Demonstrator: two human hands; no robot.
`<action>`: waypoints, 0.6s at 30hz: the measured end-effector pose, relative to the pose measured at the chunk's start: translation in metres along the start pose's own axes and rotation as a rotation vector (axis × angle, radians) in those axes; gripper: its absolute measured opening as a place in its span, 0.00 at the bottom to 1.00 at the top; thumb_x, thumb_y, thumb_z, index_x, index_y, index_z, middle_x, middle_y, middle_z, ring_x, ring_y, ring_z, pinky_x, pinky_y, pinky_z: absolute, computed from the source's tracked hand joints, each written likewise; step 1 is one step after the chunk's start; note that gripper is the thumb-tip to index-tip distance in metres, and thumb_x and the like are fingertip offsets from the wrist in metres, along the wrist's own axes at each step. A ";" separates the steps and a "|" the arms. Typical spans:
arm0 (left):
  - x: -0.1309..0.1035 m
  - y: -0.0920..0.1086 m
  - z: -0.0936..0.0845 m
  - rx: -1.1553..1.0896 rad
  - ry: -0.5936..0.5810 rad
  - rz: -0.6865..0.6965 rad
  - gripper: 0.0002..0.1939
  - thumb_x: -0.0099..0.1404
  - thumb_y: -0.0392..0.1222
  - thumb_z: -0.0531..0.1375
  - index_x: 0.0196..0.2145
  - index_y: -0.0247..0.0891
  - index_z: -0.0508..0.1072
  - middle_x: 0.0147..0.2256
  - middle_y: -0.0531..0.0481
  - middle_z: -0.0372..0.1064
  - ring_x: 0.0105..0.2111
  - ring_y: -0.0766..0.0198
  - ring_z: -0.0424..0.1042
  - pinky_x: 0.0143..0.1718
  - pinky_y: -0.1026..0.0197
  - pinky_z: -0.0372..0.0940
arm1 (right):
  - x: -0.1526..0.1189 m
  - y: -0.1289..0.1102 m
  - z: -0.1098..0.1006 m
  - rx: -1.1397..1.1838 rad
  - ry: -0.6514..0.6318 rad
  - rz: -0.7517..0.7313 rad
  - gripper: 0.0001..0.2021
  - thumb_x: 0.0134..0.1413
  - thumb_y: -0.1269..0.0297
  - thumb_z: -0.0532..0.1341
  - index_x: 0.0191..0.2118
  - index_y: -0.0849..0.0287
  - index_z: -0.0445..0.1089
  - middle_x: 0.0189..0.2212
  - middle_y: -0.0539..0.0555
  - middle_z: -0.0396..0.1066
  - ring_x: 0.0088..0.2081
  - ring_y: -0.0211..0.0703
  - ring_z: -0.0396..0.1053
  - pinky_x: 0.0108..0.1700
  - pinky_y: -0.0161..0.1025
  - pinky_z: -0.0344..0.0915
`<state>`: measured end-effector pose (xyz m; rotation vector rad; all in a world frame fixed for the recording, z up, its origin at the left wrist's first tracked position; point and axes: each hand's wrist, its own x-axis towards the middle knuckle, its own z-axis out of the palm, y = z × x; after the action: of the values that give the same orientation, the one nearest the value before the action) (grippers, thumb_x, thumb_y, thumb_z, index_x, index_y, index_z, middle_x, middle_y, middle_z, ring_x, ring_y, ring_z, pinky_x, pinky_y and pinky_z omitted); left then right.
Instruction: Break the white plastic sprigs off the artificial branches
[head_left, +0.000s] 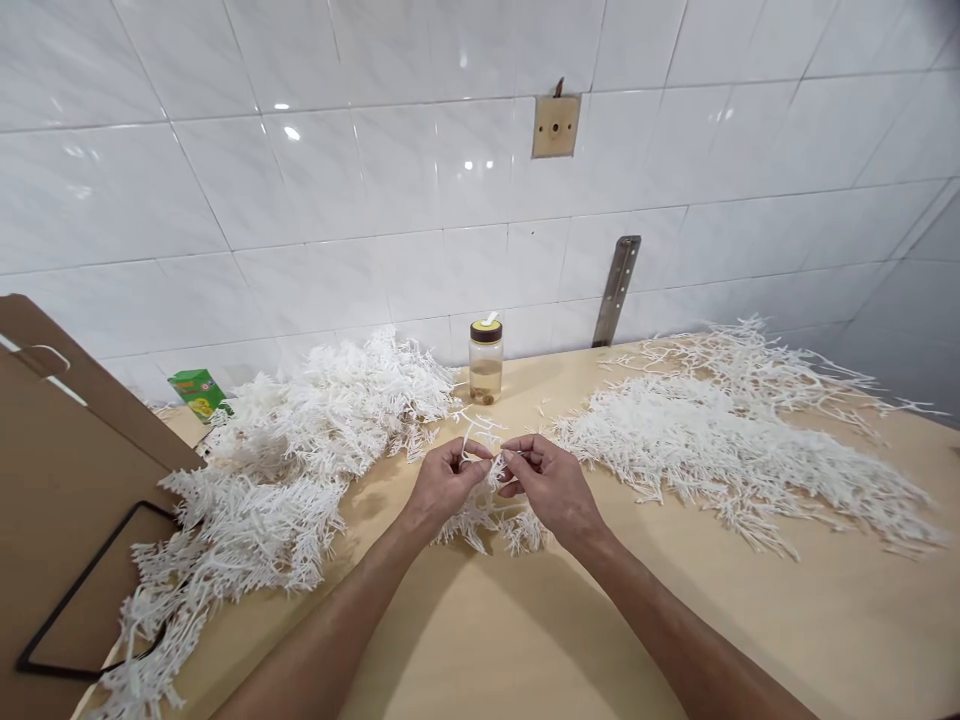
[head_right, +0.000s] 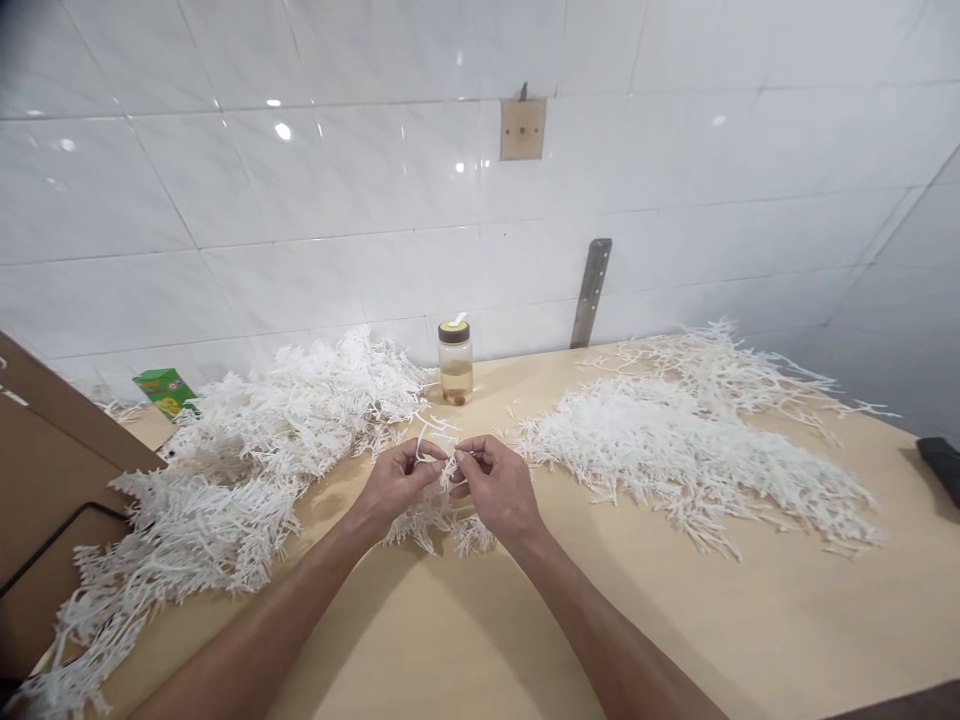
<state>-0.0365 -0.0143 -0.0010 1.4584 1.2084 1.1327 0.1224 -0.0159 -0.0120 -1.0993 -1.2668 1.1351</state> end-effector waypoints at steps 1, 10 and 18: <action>0.001 -0.001 -0.001 0.024 -0.004 -0.006 0.13 0.54 0.46 0.63 0.34 0.34 0.75 0.17 0.61 0.49 0.18 0.73 0.46 0.20 0.67 0.44 | 0.001 0.001 0.000 0.008 -0.001 0.000 0.16 0.49 0.53 0.65 0.37 0.60 0.70 0.24 0.50 0.72 0.24 0.41 0.73 0.29 0.39 0.74; -0.001 -0.002 -0.003 0.315 -0.032 -0.021 0.10 0.55 0.45 0.60 0.25 0.35 0.76 0.18 0.56 0.59 0.19 0.71 0.53 0.21 0.66 0.50 | 0.004 0.006 -0.001 -0.038 0.033 -0.004 0.14 0.47 0.54 0.66 0.34 0.61 0.71 0.23 0.50 0.71 0.27 0.41 0.72 0.31 0.41 0.76; 0.001 -0.005 -0.001 0.177 -0.018 -0.096 0.11 0.54 0.47 0.62 0.24 0.35 0.71 0.16 0.59 0.53 0.17 0.72 0.50 0.20 0.66 0.49 | -0.001 -0.003 -0.008 -0.124 -0.139 0.073 0.14 0.50 0.56 0.63 0.40 0.60 0.71 0.28 0.51 0.70 0.28 0.41 0.72 0.25 0.37 0.74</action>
<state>-0.0377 -0.0126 -0.0053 1.5214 1.3798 0.9659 0.1300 -0.0166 -0.0096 -1.1835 -1.4315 1.2186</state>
